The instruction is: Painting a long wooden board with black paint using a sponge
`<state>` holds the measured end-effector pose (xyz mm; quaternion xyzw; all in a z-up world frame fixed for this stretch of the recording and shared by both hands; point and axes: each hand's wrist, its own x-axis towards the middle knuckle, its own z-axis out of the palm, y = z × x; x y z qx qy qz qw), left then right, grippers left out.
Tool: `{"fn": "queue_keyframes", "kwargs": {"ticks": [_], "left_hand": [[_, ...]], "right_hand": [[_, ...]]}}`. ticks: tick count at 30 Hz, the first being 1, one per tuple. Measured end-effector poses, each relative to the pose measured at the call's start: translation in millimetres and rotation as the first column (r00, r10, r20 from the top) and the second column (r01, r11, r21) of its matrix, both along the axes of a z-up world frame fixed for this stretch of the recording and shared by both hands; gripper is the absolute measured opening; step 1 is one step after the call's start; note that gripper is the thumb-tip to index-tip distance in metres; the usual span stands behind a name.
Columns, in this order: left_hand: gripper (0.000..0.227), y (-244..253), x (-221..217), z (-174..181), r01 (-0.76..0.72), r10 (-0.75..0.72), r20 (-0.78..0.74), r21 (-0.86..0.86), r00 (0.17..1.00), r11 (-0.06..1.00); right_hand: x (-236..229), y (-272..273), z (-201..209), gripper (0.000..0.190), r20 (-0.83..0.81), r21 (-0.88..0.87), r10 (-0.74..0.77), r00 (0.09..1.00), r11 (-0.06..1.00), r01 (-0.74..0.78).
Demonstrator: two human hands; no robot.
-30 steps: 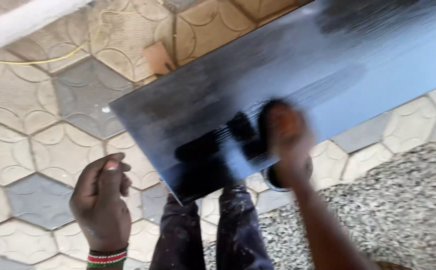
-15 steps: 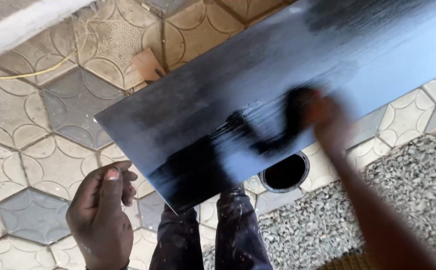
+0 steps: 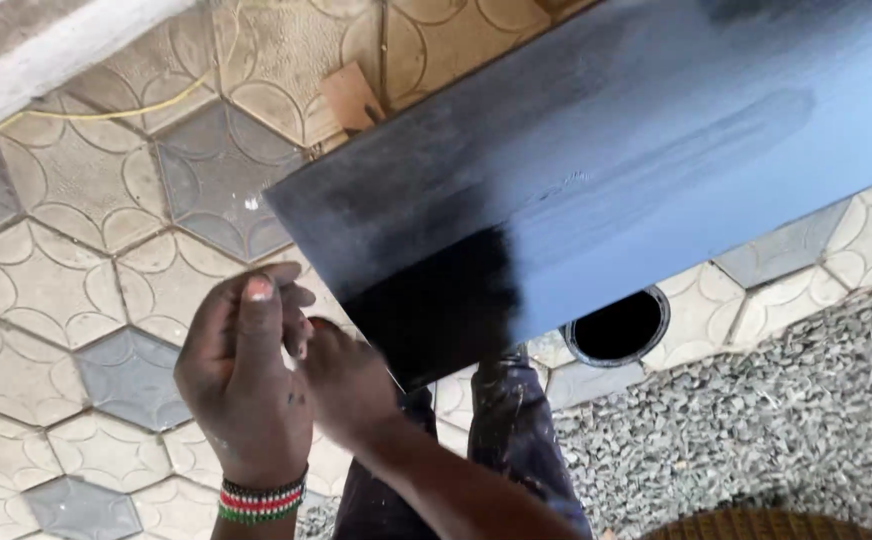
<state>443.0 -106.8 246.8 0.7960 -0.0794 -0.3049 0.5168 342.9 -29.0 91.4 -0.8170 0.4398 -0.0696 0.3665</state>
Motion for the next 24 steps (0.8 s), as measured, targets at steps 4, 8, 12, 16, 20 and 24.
{"fn": "queue_keyframes", "kwargs": {"ticks": [4,8,12,16,20,24], "left_hand": [[0.033,-4,-5,5,0.031,-0.030,-0.017,0.044,0.999,0.999],[0.036,6,-16,-12,0.011,-0.007,-0.070,0.067,0.998,0.998],[0.037,9,-18,-19,0.006,-0.005,-0.049,0.034,0.999,0.999],[0.034,5,-6,-18,-0.051,0.054,-0.078,0.033,0.995,0.998],[0.034,-4,2,-7,-0.074,0.074,-0.059,0.001,0.995,0.997],[0.036,-18,7,18,-0.025,0.023,-0.061,-0.040,0.998,0.999]], "right_hand": [[-75,-64,-26,0.026,-0.112,0.023,-0.019,0.994,1.000,0.021],[-353,-268,-143,0.011,-0.095,-0.138,-0.213,0.972,0.970,0.199],[-401,-447,-38,0.029,-0.145,-0.442,-0.206,0.968,0.889,0.123],[-305,-323,-101,0.026,0.007,-0.202,-0.429,0.903,0.884,0.422],[-39,-85,-1,0.022,-0.246,-0.031,-0.157,0.956,0.988,0.154],[19,-30,7,0.015,-0.014,-0.308,0.130,0.991,0.943,-0.128]]}}
